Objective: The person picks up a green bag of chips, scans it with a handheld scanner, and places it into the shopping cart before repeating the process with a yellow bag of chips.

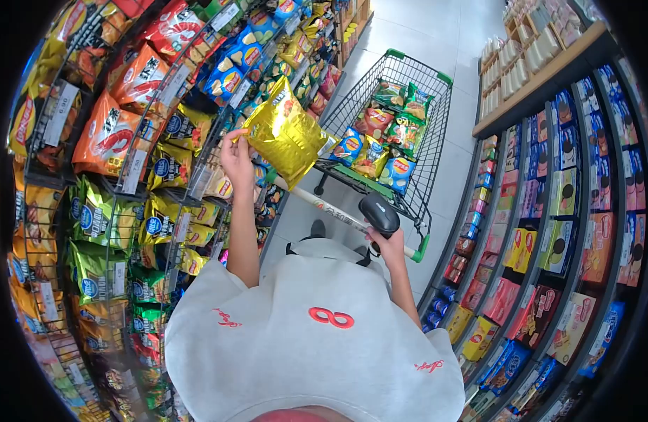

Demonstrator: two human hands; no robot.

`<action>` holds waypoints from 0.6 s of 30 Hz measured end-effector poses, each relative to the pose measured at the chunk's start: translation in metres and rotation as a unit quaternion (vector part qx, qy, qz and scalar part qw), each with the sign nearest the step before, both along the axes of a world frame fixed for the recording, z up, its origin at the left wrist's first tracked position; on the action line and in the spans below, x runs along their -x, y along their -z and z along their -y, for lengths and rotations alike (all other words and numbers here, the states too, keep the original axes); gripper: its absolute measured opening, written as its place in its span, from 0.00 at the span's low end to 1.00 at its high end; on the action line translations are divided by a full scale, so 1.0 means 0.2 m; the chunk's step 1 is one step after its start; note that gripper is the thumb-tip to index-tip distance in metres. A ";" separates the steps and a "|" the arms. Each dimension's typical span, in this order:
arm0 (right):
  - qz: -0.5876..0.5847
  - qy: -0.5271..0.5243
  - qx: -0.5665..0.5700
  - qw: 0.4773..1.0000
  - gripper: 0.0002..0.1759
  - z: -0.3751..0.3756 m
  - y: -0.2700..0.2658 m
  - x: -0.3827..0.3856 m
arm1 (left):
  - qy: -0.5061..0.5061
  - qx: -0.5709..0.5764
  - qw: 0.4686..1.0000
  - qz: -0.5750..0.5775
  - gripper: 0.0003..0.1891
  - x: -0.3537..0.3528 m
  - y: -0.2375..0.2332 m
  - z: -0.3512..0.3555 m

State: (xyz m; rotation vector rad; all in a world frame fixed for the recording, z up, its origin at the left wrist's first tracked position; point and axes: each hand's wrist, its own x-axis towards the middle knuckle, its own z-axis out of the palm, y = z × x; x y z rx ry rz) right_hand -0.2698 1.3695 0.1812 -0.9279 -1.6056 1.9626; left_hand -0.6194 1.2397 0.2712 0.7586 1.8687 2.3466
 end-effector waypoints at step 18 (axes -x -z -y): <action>-0.009 -0.081 -0.053 0.995 0.11 0.11 -0.41 0.66 | -0.033 -0.094 0.980 0.171 0.08 0.33 0.13 0.33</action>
